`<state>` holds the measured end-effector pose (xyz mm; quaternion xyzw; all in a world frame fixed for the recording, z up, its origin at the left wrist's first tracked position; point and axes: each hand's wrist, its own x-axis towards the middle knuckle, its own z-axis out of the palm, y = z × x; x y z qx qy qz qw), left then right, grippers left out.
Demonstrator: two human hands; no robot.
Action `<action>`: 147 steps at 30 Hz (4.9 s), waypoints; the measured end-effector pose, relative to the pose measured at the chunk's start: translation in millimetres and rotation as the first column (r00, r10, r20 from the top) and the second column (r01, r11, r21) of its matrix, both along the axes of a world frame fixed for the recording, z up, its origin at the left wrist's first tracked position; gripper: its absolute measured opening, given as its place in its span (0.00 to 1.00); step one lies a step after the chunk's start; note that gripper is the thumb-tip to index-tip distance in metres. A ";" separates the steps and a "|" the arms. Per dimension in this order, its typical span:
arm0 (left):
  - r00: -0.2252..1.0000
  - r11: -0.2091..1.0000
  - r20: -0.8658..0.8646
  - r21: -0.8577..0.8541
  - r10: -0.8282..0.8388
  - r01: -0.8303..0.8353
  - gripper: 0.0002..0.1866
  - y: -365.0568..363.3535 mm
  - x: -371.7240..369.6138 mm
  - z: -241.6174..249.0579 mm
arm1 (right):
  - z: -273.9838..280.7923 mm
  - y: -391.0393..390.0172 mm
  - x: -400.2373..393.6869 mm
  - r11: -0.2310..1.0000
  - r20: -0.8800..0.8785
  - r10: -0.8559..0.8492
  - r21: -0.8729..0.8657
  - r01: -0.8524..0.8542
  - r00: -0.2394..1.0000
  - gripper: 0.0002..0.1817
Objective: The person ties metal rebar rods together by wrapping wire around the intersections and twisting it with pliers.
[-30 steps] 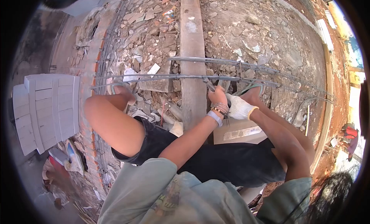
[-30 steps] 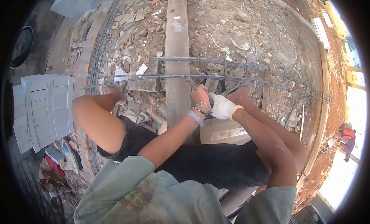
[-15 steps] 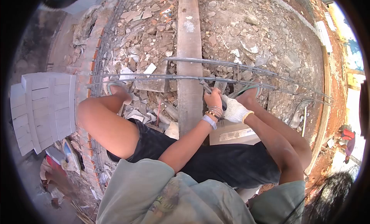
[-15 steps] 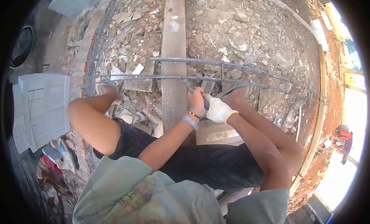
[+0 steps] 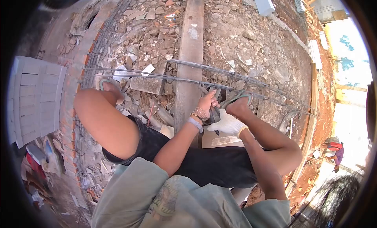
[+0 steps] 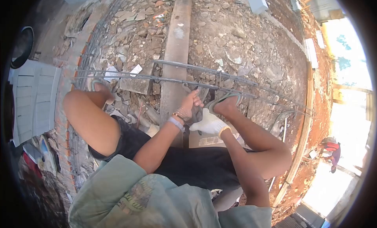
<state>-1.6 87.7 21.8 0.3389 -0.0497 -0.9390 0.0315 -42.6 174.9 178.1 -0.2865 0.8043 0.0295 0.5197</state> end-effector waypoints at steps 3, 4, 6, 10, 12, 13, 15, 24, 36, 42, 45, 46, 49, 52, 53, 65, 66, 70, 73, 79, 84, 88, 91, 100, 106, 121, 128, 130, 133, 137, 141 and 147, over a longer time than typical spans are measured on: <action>0.989 0.997 -0.144 0.063 -0.040 0.049 0.16 -6.7 14.4 3.9 | -45.7 30.7 -22.4 0.858 0.541 -0.441 0.019 0.514 0.716 0.30; 0.982 0.994 -0.189 0.111 -0.006 0.027 0.17 -7.7 15.8 6.4 | -49.5 31.0 -25.2 0.730 0.679 -0.569 0.157 0.665 0.464 0.28; 0.959 0.979 -0.275 0.205 0.066 -0.008 0.19 -10.4 16.6 11.4 | -36.2 26.0 -9.3 0.560 0.766 -0.623 0.298 0.773 0.156 0.21; 0.871 0.965 -0.486 0.257 0.075 0.060 0.22 -14.7 25.1 -13.6 | -53.7 15.8 35.5 0.373 0.745 -0.659 0.442 0.816 -0.103 0.12; 0.825 0.953 -0.549 0.300 0.133 0.045 0.25 -17.2 25.1 -13.8 | -45.0 7.5 33.2 0.385 0.657 -0.752 0.369 0.846 0.056 0.08; 0.897 0.965 -0.434 0.260 0.083 0.036 0.24 -16.0 25.6 -4.5 | -44.6 8.9 29.8 0.460 0.629 -0.757 0.320 0.828 0.177 0.09; 0.984 0.985 -0.178 0.170 -0.010 0.041 0.23 -11.0 17.7 16.1 | -42.0 14.4 10.9 0.607 0.556 -0.722 0.225 0.762 0.411 0.12; 0.971 0.977 0.235 -0.197 -0.039 0.087 0.13 19.3 -18.7 -6.2 | -48.6 19.2 -56.8 0.984 0.120 -0.008 -0.178 0.030 0.993 0.17; 0.861 0.962 0.505 -0.260 0.064 0.081 0.12 31.4 -45.7 3.6 | -59.2 16.9 -74.7 0.991 0.241 -0.088 -0.074 0.108 0.967 0.23; 0.674 0.815 0.729 -0.460 0.120 0.353 0.22 48.7 -41.0 -37.7 | -113.2 54.6 -28.2 0.943 -0.010 0.129 -0.309 -0.126 0.992 0.23; 0.689 0.798 0.716 -0.477 0.111 0.368 0.25 47.9 -26.1 -35.2 | -116.5 45.6 11.2 0.955 -0.190 0.015 -0.288 -0.070 0.982 0.28; 0.731 0.799 0.675 -0.494 0.104 0.343 0.26 45.8 -19.7 -34.9 | -117.4 41.7 22.9 0.958 -0.235 -0.067 -0.286 -0.003 0.970 0.30; 0.771 0.808 0.633 -0.415 -0.074 0.418 0.25 21.9 -11.8 -7.8 | -107.3 34.3 30.2 0.966 -0.266 -0.207 -0.206 0.154 0.941 0.34; 0.891 0.886 0.442 -0.365 -0.106 0.287 0.18 22.1 -2.9 -0.4 | -71.7 18.9 43.3 0.973 -0.361 -0.214 -0.158 0.167 0.907 0.32; 0.929 0.915 0.359 -0.339 -0.088 0.218 0.15 22.6 -3.7 -5.3 | -57.7 10.6 45.1 0.974 -0.397 -0.217 -0.145 0.172 0.892 0.31; 0.966 0.951 -0.008 0.177 0.257 -0.252 0.16 29.0 -19.6 28.1 | -42.9 19.9 -5.1 0.993 -0.597 -0.071 -0.116 0.002 0.799 0.26; 0.957 0.939 -0.013 0.195 0.291 -0.283 0.16 30.0 -26.2 27.5 | -38.5 17.7 -9.3 0.994 -0.586 -0.053 -0.110 -0.014 0.809 0.27; 0.964 0.958 0.061 0.113 0.257 -0.263 0.16 36.7 -39.4 27.0 | -27.6 16.7 -27.8 0.990 -0.555 0.022 -0.104 -0.096 0.831 0.25; 0.967 0.980 0.160 -0.039 0.197 -0.193 0.19 32.5 -38.8 38.4 | -37.5 20.5 -42.9 0.985 -0.529 0.055 -0.110 -0.133 0.847 0.24; 0.925 0.967 0.284 -0.090 0.253 -0.237 0.23 39.0 -59.6 31.4 | -43.1 17.6 -62.0 0.979 -0.468 0.060 -0.147 -0.145 0.882 0.21; 0.910 0.927 0.213 0.045 0.356 -0.373 0.26 41.6 -61.9 17.9 | -47.1 23.4 -49.8 0.976 -0.523 0.036 -0.163 -0.141 0.851 0.23; 0.933 0.920 0.069 0.159 0.352 -0.359 0.26 46.7 -45.6 2.2 | -27.0 13.3 -38.2 0.992 -0.329 -0.010 -0.125 -0.033 0.944 0.31; 0.981 0.968 -0.020 0.162 0.195 -0.190 0.24 27.2 -13.3 10.7 | -46.4 25.9 -62.2 0.957 0.353 -0.268 -0.007 0.289 0.897 0.30; 0.896 0.954 -0.430 0.299 0.109 0.028 0.23 -1.6 24.2 -1.9 | -43.4 15.7 3.9 0.390 0.641 -0.763 0.557 0.733 -0.081 0.14; 0.931 0.923 -0.277 0.364 0.236 -0.125 0.20 2.6 3.0 24.0 | -13.0 -3.4 -20.8 0.604 0.474 -0.774 0.355 0.713 0.419 0.09; 0.937 0.972 0.263 -0.113 0.228 -0.204 0.15 20.2 -16.2 42.7 | -18.4 1.0 -51.8 0.595 0.492 -0.786 0.443 0.670 0.373 0.07; 0.906 0.953 0.296 -0.129 0.302 -0.275 0.15 27.5 -30.9 41.2 | -36.1 15.8 -80.6 0.639 0.565 -0.751 0.491 0.592 0.342 0.08; 0.899 0.957 0.328 -0.093 0.290 -0.275 0.15 28.2 -34.8 42.3 | -39.1 17.3 -88.7 0.666 0.602 -0.728 0.509 0.545 0.328 0.08; 0.886 0.952 0.346 -0.105 0.307 -0.288 0.14 29.6 -37.4 44.8 | -39.9 12.7 -93.3 0.693 0.597 -0.711 0.505 0.515 0.372 0.08; 0.852 0.942 0.402 -0.127 0.335 -0.310 0.13 37.6 -46.9 37.0 | -60.5 21.1 -109.4 0.732 0.657 -0.673 0.524 0.436 0.340 0.09; 0.844 0.950 0.437 -0.114 0.311 -0.291 0.14 44.9 -46.9 33.8 | -64.6 25.0 -110.2 0.721 0.679 -0.677 0.536 0.440 0.283 0.09; 0.907 0.970 0.347 -0.131 0.240 -0.207 0.16 33.3 -30.1 36.9 | -54.3 25.4 -86.1 0.655 0.604 -0.728 0.476 0.587 0.322 0.10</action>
